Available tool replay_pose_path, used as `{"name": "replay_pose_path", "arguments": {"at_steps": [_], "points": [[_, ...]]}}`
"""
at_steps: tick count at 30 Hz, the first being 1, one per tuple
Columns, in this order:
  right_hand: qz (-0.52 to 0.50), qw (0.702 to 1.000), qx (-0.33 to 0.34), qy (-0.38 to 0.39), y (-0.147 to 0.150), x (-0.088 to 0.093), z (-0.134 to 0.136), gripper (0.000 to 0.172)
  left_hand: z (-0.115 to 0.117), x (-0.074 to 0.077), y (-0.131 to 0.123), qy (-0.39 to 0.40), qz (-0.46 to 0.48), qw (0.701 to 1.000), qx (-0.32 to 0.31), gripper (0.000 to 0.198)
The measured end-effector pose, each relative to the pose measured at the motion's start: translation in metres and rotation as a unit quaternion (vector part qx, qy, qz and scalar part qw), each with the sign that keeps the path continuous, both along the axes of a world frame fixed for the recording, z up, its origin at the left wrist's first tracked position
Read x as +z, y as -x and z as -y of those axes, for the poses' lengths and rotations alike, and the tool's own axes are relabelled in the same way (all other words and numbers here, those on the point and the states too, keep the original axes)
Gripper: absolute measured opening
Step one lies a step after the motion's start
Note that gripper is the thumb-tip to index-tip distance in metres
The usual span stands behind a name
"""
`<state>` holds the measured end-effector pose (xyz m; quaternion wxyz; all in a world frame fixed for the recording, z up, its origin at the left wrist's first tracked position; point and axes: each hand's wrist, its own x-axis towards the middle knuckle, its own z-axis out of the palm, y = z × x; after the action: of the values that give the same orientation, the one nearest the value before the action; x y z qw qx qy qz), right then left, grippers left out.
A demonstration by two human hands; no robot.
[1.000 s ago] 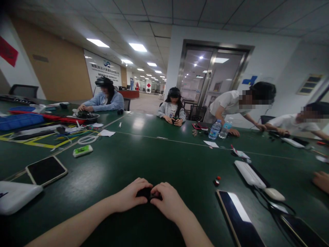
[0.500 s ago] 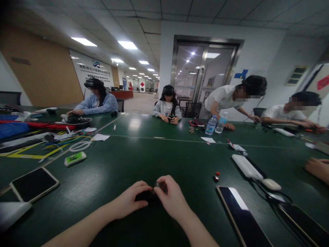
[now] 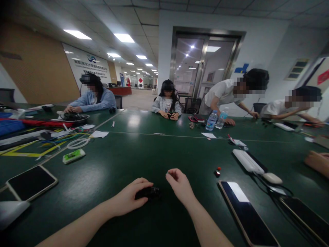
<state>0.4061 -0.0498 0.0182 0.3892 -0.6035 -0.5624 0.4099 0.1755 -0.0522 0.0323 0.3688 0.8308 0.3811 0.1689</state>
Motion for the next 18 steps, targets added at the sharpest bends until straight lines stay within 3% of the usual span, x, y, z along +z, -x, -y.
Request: {"name": "replay_pose_path", "arguments": {"at_steps": [7, 18], "points": [[0.041, 0.999, 0.008, -0.024, -0.008, -0.005, -0.005, 0.028, -0.001, -0.004, 0.003, 0.006, 0.015, 1.0, -0.01, 0.049], [0.091, 0.993, 0.074, -0.029, -0.001, 0.011, 0.006, 0.031, 0.0, -0.004, 0.002, -0.001, 0.015, 1.0, -0.008, 0.047]]}}
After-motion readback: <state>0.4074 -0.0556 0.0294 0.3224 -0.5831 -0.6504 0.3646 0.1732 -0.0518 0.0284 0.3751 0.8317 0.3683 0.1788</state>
